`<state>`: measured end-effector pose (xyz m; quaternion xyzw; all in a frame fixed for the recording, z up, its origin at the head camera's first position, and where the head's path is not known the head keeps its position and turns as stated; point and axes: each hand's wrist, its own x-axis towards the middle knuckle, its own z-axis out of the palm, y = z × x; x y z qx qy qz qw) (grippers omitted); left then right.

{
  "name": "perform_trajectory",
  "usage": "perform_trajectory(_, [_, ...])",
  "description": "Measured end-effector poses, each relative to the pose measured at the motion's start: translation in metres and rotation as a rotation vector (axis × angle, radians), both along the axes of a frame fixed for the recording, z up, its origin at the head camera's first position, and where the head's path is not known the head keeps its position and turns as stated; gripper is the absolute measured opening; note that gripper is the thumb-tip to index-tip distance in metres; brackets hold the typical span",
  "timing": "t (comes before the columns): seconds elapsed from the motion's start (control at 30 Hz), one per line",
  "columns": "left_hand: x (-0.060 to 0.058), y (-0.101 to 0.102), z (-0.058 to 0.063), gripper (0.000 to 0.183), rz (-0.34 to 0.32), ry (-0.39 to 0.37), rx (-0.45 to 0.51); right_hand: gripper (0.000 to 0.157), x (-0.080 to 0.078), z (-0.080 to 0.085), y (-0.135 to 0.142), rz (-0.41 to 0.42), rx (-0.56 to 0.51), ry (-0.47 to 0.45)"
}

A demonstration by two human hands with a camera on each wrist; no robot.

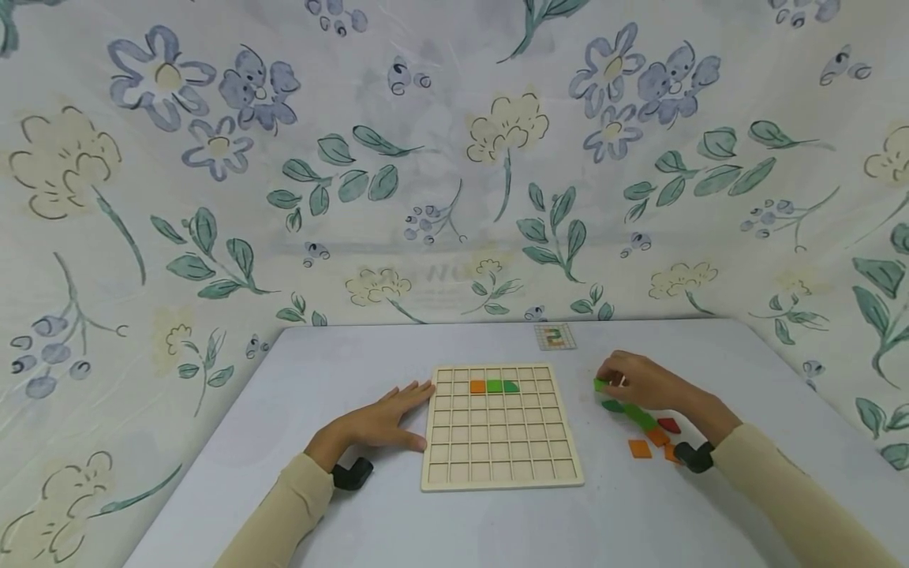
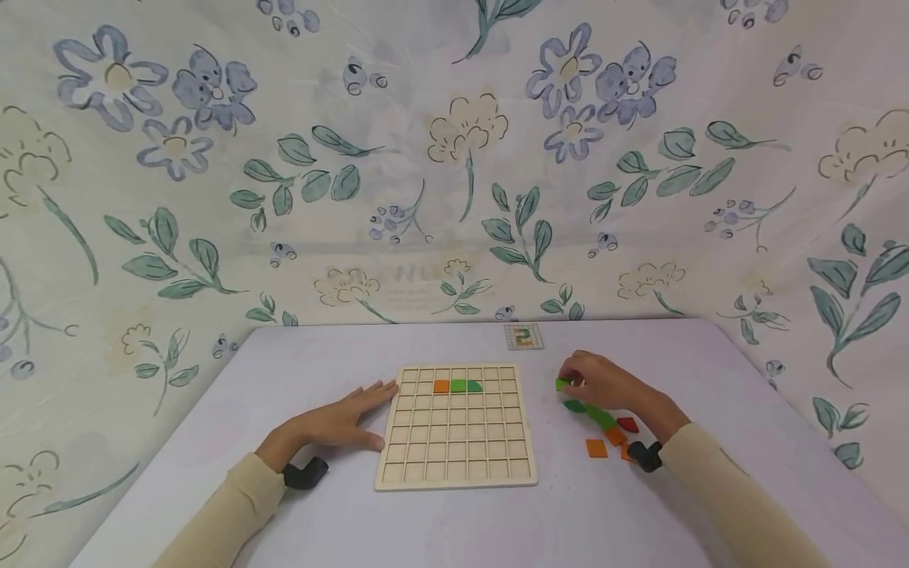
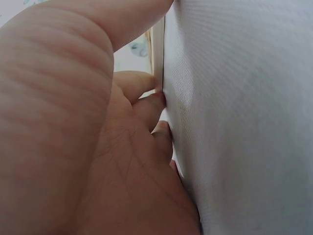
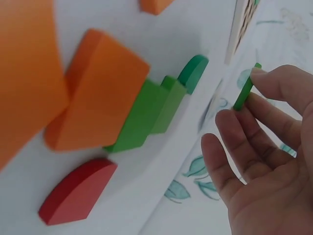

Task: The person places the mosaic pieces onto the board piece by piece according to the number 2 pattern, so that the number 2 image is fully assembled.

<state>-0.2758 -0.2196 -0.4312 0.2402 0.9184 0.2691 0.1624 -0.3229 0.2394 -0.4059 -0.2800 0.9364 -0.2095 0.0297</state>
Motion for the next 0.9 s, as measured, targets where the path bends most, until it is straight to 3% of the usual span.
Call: perform_trajectory(0.9, [-0.002,0.000,-0.001,0.104,0.000,0.011,-0.010,0.012,-0.005,0.009,-0.047,0.143,-0.016,0.034])
